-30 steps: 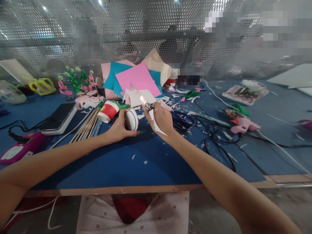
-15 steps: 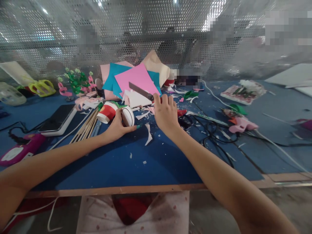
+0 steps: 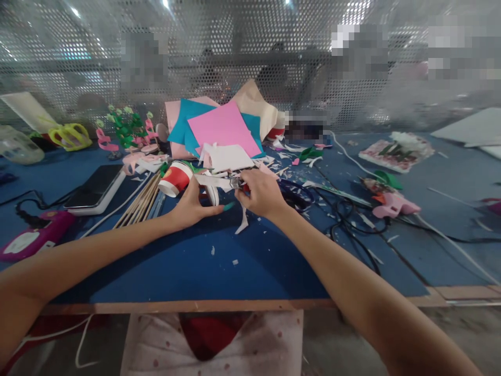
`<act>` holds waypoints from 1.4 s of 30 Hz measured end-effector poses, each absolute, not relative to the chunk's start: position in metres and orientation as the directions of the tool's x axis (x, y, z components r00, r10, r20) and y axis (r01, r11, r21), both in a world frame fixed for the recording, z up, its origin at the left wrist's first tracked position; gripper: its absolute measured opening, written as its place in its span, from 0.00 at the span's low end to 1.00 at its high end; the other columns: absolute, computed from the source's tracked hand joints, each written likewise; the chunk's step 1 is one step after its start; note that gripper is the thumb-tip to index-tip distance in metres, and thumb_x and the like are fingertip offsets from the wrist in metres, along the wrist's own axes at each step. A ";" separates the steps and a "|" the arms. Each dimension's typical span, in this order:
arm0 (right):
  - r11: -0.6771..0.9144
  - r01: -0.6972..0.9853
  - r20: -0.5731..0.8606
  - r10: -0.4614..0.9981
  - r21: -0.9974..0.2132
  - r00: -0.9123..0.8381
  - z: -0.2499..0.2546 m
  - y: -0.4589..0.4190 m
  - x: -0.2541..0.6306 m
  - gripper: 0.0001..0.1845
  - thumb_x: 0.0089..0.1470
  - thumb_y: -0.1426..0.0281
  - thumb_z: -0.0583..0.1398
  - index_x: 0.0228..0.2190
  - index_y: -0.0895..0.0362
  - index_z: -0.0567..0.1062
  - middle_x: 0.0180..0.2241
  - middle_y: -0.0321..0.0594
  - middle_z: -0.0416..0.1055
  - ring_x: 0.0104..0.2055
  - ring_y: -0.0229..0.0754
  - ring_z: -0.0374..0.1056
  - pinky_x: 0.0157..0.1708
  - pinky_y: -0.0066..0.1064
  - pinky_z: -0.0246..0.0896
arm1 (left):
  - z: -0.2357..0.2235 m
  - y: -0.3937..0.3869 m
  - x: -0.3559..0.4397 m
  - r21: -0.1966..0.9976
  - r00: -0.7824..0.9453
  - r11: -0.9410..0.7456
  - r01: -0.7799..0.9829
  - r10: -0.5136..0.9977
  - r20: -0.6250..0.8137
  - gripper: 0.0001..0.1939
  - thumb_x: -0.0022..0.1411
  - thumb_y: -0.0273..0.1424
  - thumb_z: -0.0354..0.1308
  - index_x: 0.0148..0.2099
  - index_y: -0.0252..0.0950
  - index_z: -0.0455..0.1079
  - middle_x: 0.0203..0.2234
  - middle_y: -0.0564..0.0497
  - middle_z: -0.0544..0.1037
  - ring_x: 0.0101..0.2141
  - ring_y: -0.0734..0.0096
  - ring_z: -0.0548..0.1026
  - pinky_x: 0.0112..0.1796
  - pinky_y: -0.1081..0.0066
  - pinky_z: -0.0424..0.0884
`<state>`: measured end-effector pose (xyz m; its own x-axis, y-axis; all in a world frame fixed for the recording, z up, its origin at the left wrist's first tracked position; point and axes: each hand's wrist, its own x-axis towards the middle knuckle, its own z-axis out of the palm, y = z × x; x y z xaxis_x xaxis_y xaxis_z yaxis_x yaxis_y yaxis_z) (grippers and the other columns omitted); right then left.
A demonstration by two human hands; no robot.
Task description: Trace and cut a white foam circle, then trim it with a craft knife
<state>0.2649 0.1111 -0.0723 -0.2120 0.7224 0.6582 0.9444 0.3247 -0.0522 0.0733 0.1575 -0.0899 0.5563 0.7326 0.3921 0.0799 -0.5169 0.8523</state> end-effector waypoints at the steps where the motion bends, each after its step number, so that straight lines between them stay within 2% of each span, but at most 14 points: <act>1: 0.339 0.940 0.641 0.731 -0.041 -0.235 -0.072 0.111 0.264 0.03 0.43 0.68 0.52 0.23 0.53 0.59 0.21 0.40 0.63 0.27 0.43 0.58 0.27 0.33 0.52 | -0.090 0.157 0.074 0.852 0.550 -0.518 0.078 0.736 0.396 0.44 0.42 0.37 0.69 0.56 0.35 0.49 0.53 0.38 0.59 0.54 0.51 0.62 0.53 0.52 0.63; 4: 0.383 0.924 0.598 0.741 -0.004 -0.305 -0.072 0.111 0.263 0.02 0.43 0.70 0.52 0.25 0.54 0.61 0.25 0.43 0.65 0.30 0.45 0.59 0.31 0.35 0.54 | -0.090 0.158 0.074 0.866 0.555 -0.497 0.058 0.737 0.386 0.45 0.41 0.36 0.69 0.56 0.34 0.48 0.50 0.39 0.63 0.53 0.53 0.64 0.54 0.52 0.61; 9: 0.433 0.900 0.547 0.743 0.046 -0.385 -0.073 0.113 0.266 0.04 0.44 0.70 0.53 0.27 0.55 0.64 0.28 0.45 0.68 0.34 0.47 0.60 0.34 0.36 0.55 | -0.089 0.158 0.074 0.893 0.584 -0.449 0.028 0.732 0.350 0.43 0.41 0.35 0.69 0.55 0.35 0.49 0.50 0.40 0.65 0.51 0.54 0.66 0.53 0.53 0.63; 13: 0.421 0.904 0.521 0.757 0.072 -0.394 -0.074 0.114 0.267 0.05 0.47 0.69 0.54 0.29 0.56 0.66 0.30 0.46 0.69 0.34 0.47 0.61 0.34 0.36 0.55 | -0.085 0.156 0.073 0.900 0.601 -0.431 0.058 0.735 0.313 0.37 0.42 0.36 0.68 0.51 0.33 0.53 0.46 0.40 0.67 0.48 0.55 0.68 0.49 0.54 0.66; 20: 0.387 0.917 0.498 0.778 0.100 -0.383 -0.070 0.111 0.262 0.04 0.51 0.71 0.53 0.30 0.57 0.67 0.30 0.45 0.70 0.35 0.46 0.62 0.31 0.33 0.54 | -0.085 0.155 0.073 0.905 0.613 -0.423 0.049 0.728 0.307 0.35 0.42 0.37 0.67 0.49 0.35 0.55 0.38 0.47 0.69 0.40 0.61 0.70 0.40 0.61 0.70; 25: 0.367 0.922 0.492 0.784 0.125 -0.379 -0.070 0.110 0.261 0.02 0.50 0.72 0.55 0.30 0.56 0.66 0.30 0.45 0.70 0.35 0.46 0.63 0.30 0.32 0.53 | -0.087 0.156 0.072 0.876 0.599 -0.477 0.076 0.724 0.342 0.38 0.41 0.36 0.68 0.51 0.35 0.54 0.43 0.45 0.67 0.45 0.59 0.67 0.47 0.59 0.66; 30: 0.375 0.914 0.470 0.786 0.154 -0.402 -0.071 0.109 0.260 0.02 0.50 0.73 0.55 0.30 0.56 0.66 0.29 0.45 0.69 0.34 0.46 0.62 0.29 0.33 0.52 | -0.089 0.157 0.073 0.855 0.578 -0.508 0.101 0.730 0.365 0.39 0.40 0.34 0.69 0.51 0.35 0.54 0.43 0.46 0.67 0.45 0.60 0.67 0.48 0.59 0.65; 34: 0.360 0.918 0.469 0.790 0.166 -0.395 -0.070 0.108 0.257 0.02 0.50 0.73 0.55 0.30 0.56 0.66 0.30 0.45 0.70 0.35 0.46 0.63 0.30 0.33 0.53 | -0.089 0.158 0.073 0.814 0.543 -0.559 0.156 0.737 0.402 0.41 0.37 0.32 0.70 0.52 0.35 0.54 0.46 0.44 0.65 0.49 0.56 0.65 0.53 0.55 0.61; 42: 0.322 0.937 0.491 0.800 0.133 -0.345 -0.073 0.106 0.250 0.04 0.51 0.71 0.55 0.32 0.57 0.66 0.31 0.47 0.70 0.35 0.48 0.63 0.30 0.34 0.52 | -0.086 0.156 0.073 0.812 0.549 -0.566 0.142 0.728 0.411 0.41 0.38 0.31 0.68 0.53 0.35 0.52 0.48 0.42 0.64 0.51 0.54 0.64 0.53 0.55 0.61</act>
<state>0.2502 0.1061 -0.0734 -0.3449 0.7997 0.4914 0.9372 0.3224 0.1331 0.0727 0.1558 -0.0864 0.5490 0.7280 0.4107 0.1425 -0.5657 0.8122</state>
